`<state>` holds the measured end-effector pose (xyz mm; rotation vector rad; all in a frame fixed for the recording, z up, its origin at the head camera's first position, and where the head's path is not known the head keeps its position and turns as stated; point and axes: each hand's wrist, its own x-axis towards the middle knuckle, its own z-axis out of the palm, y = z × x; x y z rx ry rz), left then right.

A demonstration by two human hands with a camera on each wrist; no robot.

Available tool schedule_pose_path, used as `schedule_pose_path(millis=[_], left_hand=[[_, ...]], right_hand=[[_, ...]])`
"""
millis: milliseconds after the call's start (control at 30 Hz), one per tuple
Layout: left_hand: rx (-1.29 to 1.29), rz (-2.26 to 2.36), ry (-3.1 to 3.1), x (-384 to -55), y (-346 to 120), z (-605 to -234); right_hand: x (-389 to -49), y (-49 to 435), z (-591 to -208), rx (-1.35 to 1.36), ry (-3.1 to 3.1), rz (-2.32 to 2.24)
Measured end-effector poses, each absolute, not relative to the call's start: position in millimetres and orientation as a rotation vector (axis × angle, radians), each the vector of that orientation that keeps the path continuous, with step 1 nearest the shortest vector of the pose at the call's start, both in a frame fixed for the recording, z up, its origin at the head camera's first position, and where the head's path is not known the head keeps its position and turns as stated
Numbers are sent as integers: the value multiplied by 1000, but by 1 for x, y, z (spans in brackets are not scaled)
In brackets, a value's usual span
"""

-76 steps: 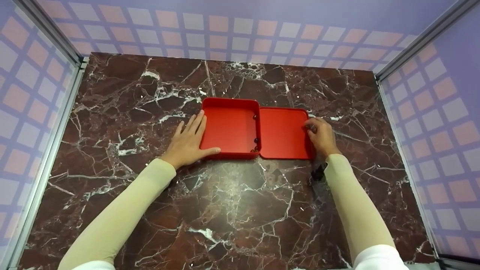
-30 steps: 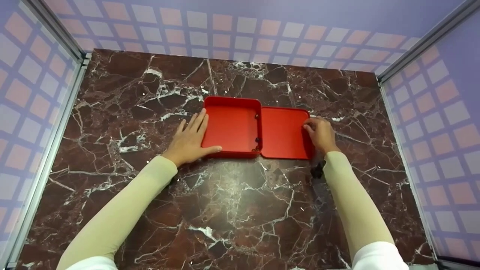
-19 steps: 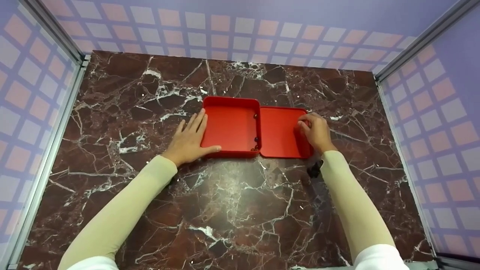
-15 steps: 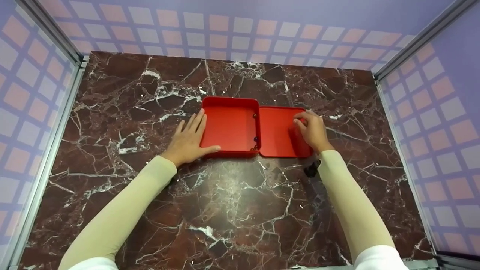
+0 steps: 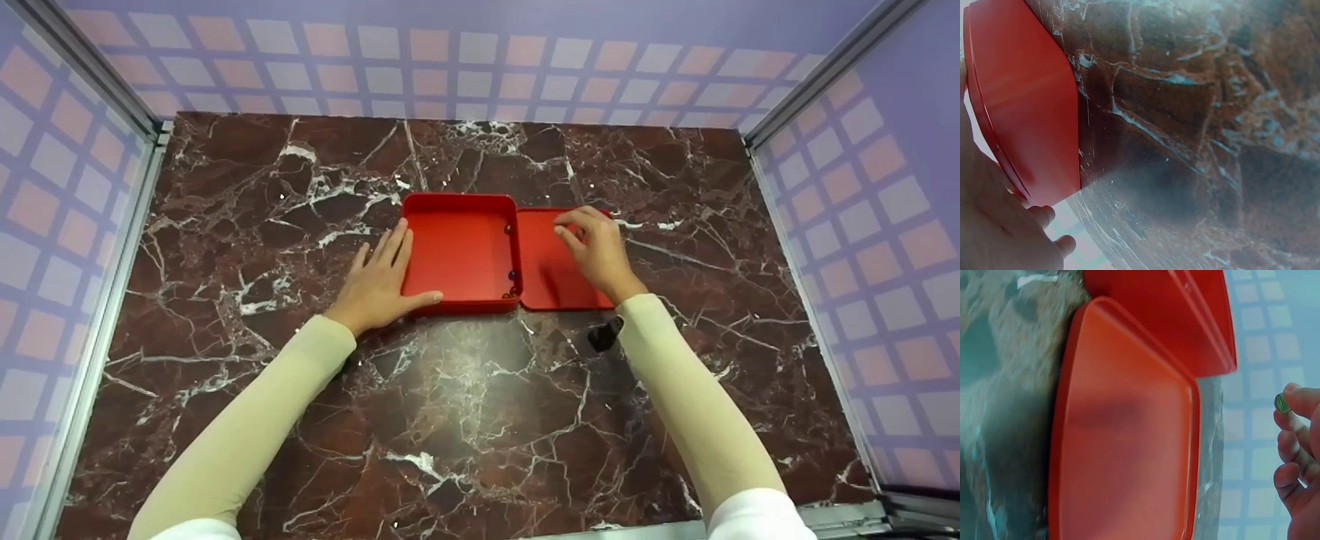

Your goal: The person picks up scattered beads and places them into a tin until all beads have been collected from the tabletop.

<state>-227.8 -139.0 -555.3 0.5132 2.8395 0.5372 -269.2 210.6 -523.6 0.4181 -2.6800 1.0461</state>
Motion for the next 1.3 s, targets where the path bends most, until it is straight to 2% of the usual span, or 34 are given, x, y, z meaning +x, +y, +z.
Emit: schedule_pose_path(millis=[1300], left_hand=[[520,548,2845,-228,-140,-555]], right_hand=[[-270,137,-521,502,-2649,1241]])
